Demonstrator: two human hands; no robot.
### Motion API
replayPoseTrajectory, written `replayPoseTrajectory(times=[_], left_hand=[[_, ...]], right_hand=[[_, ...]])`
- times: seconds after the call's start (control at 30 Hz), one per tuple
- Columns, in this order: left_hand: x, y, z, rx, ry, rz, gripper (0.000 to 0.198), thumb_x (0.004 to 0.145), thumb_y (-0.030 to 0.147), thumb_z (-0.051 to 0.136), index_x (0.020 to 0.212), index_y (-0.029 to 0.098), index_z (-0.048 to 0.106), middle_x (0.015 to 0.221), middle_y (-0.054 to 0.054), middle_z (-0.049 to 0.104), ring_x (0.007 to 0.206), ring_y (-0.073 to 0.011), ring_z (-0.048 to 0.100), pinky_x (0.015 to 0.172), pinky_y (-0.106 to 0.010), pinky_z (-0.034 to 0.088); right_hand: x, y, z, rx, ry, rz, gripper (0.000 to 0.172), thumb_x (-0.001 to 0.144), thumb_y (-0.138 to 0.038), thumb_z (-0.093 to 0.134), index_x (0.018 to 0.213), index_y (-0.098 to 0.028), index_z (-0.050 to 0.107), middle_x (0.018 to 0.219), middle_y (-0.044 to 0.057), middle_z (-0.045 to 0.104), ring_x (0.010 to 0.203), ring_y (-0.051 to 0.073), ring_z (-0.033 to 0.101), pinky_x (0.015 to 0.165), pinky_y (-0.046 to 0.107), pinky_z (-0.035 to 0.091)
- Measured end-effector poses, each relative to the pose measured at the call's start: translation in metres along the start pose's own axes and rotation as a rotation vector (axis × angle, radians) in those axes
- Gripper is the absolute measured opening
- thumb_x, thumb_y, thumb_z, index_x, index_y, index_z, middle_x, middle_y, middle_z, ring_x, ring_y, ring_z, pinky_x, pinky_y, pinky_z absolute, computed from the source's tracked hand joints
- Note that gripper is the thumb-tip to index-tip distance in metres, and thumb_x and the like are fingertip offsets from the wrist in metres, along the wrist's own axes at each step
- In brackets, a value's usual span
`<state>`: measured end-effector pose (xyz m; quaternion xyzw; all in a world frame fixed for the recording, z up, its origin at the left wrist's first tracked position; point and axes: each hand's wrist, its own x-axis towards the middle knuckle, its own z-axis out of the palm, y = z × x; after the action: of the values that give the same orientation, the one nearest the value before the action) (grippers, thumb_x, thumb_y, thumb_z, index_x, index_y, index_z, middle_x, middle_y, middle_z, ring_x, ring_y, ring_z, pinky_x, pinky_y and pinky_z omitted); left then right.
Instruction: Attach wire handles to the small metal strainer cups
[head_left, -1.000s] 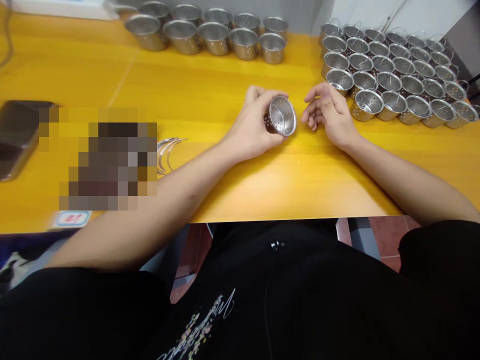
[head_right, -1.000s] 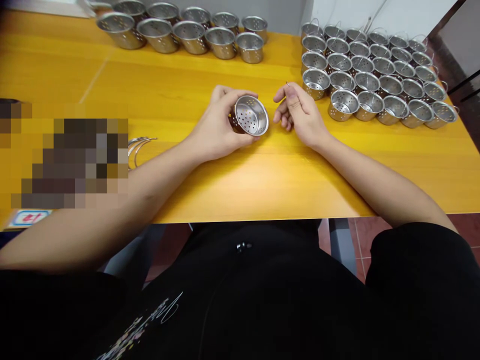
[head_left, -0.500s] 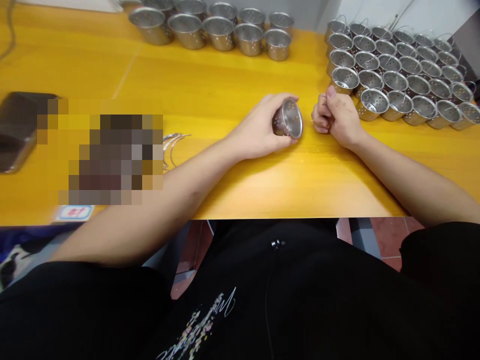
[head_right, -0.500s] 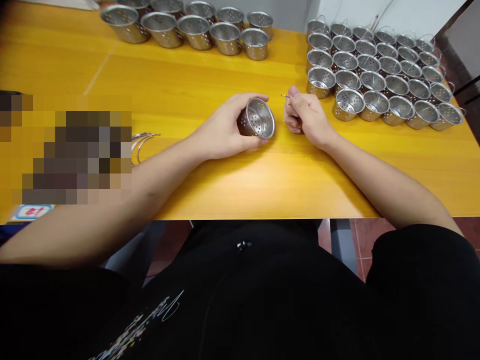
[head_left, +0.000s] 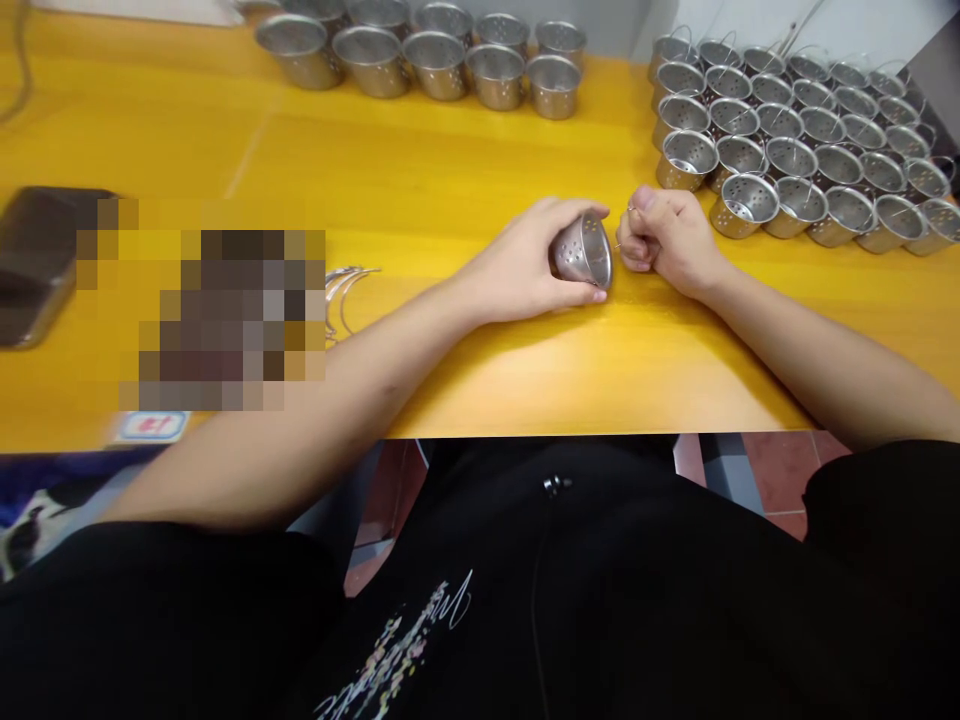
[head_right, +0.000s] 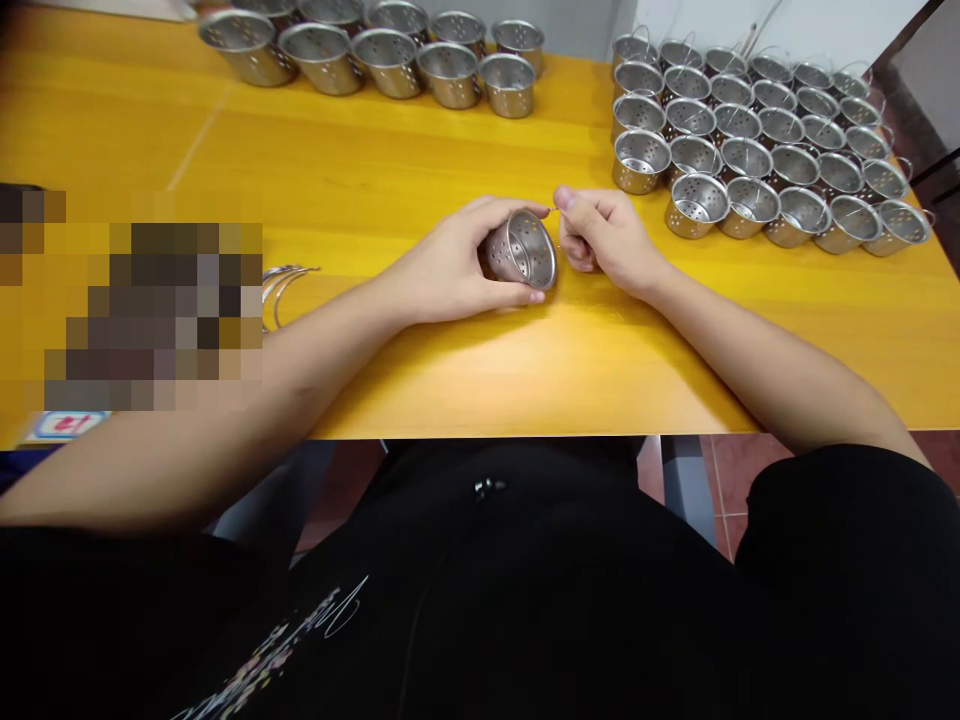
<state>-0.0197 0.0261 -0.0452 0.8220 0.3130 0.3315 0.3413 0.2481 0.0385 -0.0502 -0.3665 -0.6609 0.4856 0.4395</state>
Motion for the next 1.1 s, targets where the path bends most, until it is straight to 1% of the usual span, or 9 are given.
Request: replayPoseTrajectory(times=[0.1, 0.2, 0.4, 0.53, 0.63, 0.73, 0.83, 0.93, 1.1], left_hand=[[0.0, 0.001, 0.001, -0.02, 0.007, -0.004, 0.095, 0.069, 0.056, 0.118, 0.152, 0.03, 0.081, 0.157, -0.014, 0.082, 0.152, -0.0488, 0.074, 0.14, -0.067, 0.055], [0.001, 0.0, 0.001, -0.017, 0.004, -0.002, 0.092, 0.071, 0.056, 0.117, 0.151, 0.031, 0.081, 0.156, -0.014, 0.083, 0.151, -0.0488, 0.075, 0.139, -0.069, 0.056], [0.001, -0.001, 0.002, 0.004, -0.006, 0.004, 0.094, 0.073, 0.059, 0.115, 0.155, 0.028, 0.079, 0.159, -0.017, 0.082, 0.153, -0.0486, 0.075, 0.141, -0.069, 0.055], [0.001, -0.001, 0.003, -0.009, -0.002, 0.012, 0.091, 0.072, 0.06, 0.115, 0.151, 0.03, 0.08, 0.157, -0.015, 0.083, 0.152, -0.0491, 0.075, 0.141, -0.07, 0.056], [0.001, 0.002, 0.003, -0.007, 0.006, 0.011, 0.085, 0.073, 0.054, 0.114, 0.149, 0.031, 0.082, 0.154, -0.014, 0.083, 0.149, -0.0488, 0.076, 0.139, -0.071, 0.058], [0.001, 0.005, 0.003, -0.001, -0.006, 0.019, 0.081, 0.075, 0.047, 0.111, 0.149, 0.03, 0.082, 0.154, -0.014, 0.084, 0.15, -0.0485, 0.075, 0.138, -0.07, 0.058], [0.0, 0.008, 0.003, 0.008, -0.028, 0.041, 0.079, 0.077, 0.046, 0.109, 0.149, 0.028, 0.082, 0.153, -0.015, 0.084, 0.151, -0.0488, 0.074, 0.138, -0.07, 0.058], [0.0, 0.009, 0.002, 0.015, -0.03, 0.054, 0.079, 0.078, 0.046, 0.109, 0.15, 0.027, 0.082, 0.153, -0.015, 0.084, 0.15, -0.0486, 0.075, 0.138, -0.07, 0.057], [0.001, 0.009, 0.002, 0.026, -0.032, 0.064, 0.083, 0.079, 0.044, 0.107, 0.155, 0.026, 0.08, 0.155, -0.016, 0.083, 0.15, -0.0479, 0.075, 0.138, -0.068, 0.057]], right_hand=[[-0.003, -0.006, 0.003, -0.026, -0.056, -0.025, 0.092, 0.093, -0.113, 0.078, 0.075, -0.031, 0.04, 0.059, -0.005, 0.042, 0.05, 0.014, 0.04, 0.044, 0.032, 0.034], [-0.007, -0.008, 0.003, -0.072, -0.109, -0.039, 0.09, 0.097, -0.111, 0.076, 0.073, -0.03, 0.047, 0.06, -0.002, 0.051, 0.052, 0.015, 0.045, 0.047, 0.033, 0.037], [-0.009, -0.007, 0.0, -0.119, -0.128, -0.049, 0.083, 0.104, -0.106, 0.074, 0.078, -0.029, 0.055, 0.064, 0.0, 0.055, 0.059, 0.018, 0.048, 0.051, 0.033, 0.043], [-0.01, -0.011, 0.002, -0.117, -0.141, -0.039, 0.088, 0.098, -0.112, 0.075, 0.075, -0.029, 0.055, 0.062, -0.003, 0.049, 0.057, 0.017, 0.045, 0.05, 0.034, 0.042], [-0.011, -0.015, 0.007, -0.112, -0.148, -0.058, 0.09, 0.096, -0.112, 0.077, 0.072, -0.029, 0.053, 0.062, -0.004, 0.043, 0.057, 0.015, 0.041, 0.049, 0.033, 0.038], [-0.011, -0.017, 0.009, -0.102, -0.18, -0.093, 0.091, 0.096, -0.111, 0.079, 0.07, -0.028, 0.052, 0.062, -0.005, 0.04, 0.056, 0.014, 0.035, 0.048, 0.032, 0.03], [-0.01, -0.018, 0.009, -0.103, -0.192, -0.086, 0.091, 0.097, -0.109, 0.079, 0.07, -0.028, 0.048, 0.063, -0.006, 0.035, 0.058, 0.013, 0.03, 0.049, 0.032, 0.025], [-0.01, -0.019, 0.007, -0.127, -0.208, -0.083, 0.089, 0.102, -0.104, 0.079, 0.071, -0.028, 0.047, 0.064, -0.006, 0.032, 0.06, 0.013, 0.026, 0.051, 0.032, 0.022], [-0.011, -0.024, 0.007, -0.211, -0.203, -0.114, 0.087, 0.104, -0.099, 0.083, 0.072, -0.027, 0.046, 0.065, -0.005, 0.034, 0.065, 0.015, 0.028, 0.055, 0.033, 0.024]])
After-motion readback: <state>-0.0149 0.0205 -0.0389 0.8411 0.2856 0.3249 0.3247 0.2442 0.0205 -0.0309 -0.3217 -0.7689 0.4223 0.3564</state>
